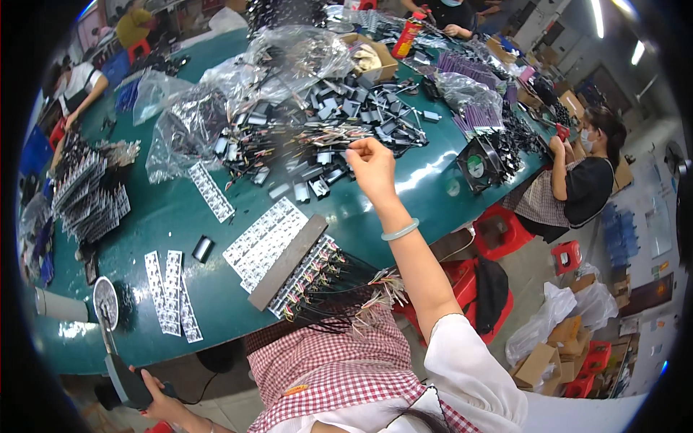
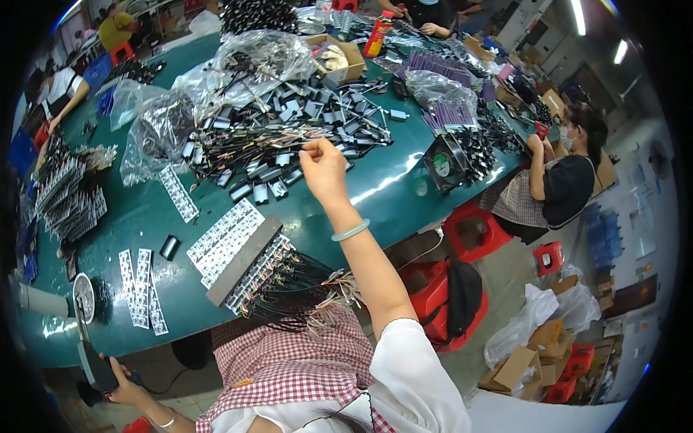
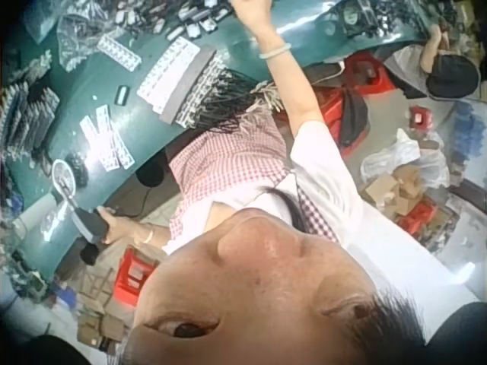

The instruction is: Connecting wiring harnesses to LED circuit board strips using a heat gun.

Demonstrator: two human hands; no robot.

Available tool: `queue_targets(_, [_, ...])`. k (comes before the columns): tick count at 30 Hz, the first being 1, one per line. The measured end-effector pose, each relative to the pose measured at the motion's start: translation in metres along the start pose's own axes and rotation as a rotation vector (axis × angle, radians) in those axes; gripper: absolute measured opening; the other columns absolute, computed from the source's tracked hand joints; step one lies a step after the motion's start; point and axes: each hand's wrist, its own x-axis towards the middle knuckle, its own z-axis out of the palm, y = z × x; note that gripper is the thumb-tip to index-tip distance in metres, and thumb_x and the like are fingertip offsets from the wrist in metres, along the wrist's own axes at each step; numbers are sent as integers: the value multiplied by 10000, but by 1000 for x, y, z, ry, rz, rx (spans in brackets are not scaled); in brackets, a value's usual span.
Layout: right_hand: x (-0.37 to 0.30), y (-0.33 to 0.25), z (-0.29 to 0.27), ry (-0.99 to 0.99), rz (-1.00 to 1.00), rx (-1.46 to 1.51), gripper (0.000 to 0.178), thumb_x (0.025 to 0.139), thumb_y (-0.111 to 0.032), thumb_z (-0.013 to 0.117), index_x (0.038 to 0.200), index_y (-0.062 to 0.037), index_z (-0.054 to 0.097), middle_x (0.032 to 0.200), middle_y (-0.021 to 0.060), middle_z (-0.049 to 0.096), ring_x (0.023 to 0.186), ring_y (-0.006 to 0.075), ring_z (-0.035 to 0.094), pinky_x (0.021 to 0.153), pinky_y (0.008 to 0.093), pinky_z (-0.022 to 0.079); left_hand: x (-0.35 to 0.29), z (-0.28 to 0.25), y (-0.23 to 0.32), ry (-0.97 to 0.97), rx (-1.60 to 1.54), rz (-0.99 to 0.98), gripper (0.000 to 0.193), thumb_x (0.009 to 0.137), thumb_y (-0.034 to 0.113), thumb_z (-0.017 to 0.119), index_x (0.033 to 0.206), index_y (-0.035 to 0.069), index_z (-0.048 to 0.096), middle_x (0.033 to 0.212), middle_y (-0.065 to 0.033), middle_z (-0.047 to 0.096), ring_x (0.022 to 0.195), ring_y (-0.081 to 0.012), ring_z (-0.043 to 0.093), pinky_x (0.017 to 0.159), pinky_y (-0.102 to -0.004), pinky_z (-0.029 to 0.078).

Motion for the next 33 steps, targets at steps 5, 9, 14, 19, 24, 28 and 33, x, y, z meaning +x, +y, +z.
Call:
queue_targets(5, [0, -7, 5, 62, -135, -93, 124, 775, -10, 711, 887, 17, 665, 879, 126, 634, 682, 194, 657, 656, 310, 543, 0, 6, -21, -75, -71, 27, 251, 883, -5, 661, 1123, -79, 658, 1042, -84, 696, 573, -60, 452, 487, -213, 336])
queue_targets(9, [2, -12, 22, -1, -142, 141, 138, 790, -19, 721, 923, -5, 689, 941, 97, 637, 743, 158, 691, 653, 279, 562, -6, 4, -9, -63, -65, 44, 265, 873, -18, 662, 1129, -84, 648, 1061, -93, 691, 566, -61, 454, 483, -213, 332])
queue_targets(14, [12, -12, 53, -193, -184, 321, 114, 807, -51, 724, 912, -12, 705, 798, 42, 707, 722, 89, 648, 675, 249, 526, -19, 24, 51, -55, -90, 85, 220, 783, 56, 795, 761, -81, 624, 685, -123, 634, 535, -184, 582, 494, -310, 491])
queue_targets(19, [30, -27, 70, -82, -256, 472, 93, 821, -48, 721, 893, 8, 707, 790, 46, 699, 715, 95, 634, 689, 256, 511, -20, 28, 55, -10, -116, 105, 285, 759, 70, 803, 632, -30, 569, 601, -86, 578, 486, -179, 527, 458, -318, 426])
queue_targets(24, [73, -75, 66, 145, -407, 526, 71, 816, -58, 735, 862, -11, 707, 800, 65, 659, 701, 133, 608, 637, 264, 479, -20, 21, 51, -13, -36, 77, 237, 785, 76, 768, 697, -47, 586, 630, -94, 576, 538, -193, 528, 499, -332, 446])
queue_targets(28, [74, -98, 69, 145, -575, 372, 98, 781, -83, 737, 809, -33, 657, 816, 109, 640, 752, 259, 627, 641, 357, 492, -11, 4, 19, 4, 270, 69, 414, 805, 287, 782, 853, -103, 650, 754, -199, 660, 650, -267, 623, 620, -403, 512])
queue_targets(33, [11, -138, 35, 36, -1013, 19, 114, 830, -45, 637, 879, -40, 535, 872, 122, 537, 733, 317, 601, 612, 402, 500, -22, 23, 32, 32, 269, 153, 439, 808, 276, 762, 998, -99, 637, 901, -217, 676, 720, -254, 638, 668, -384, 516])
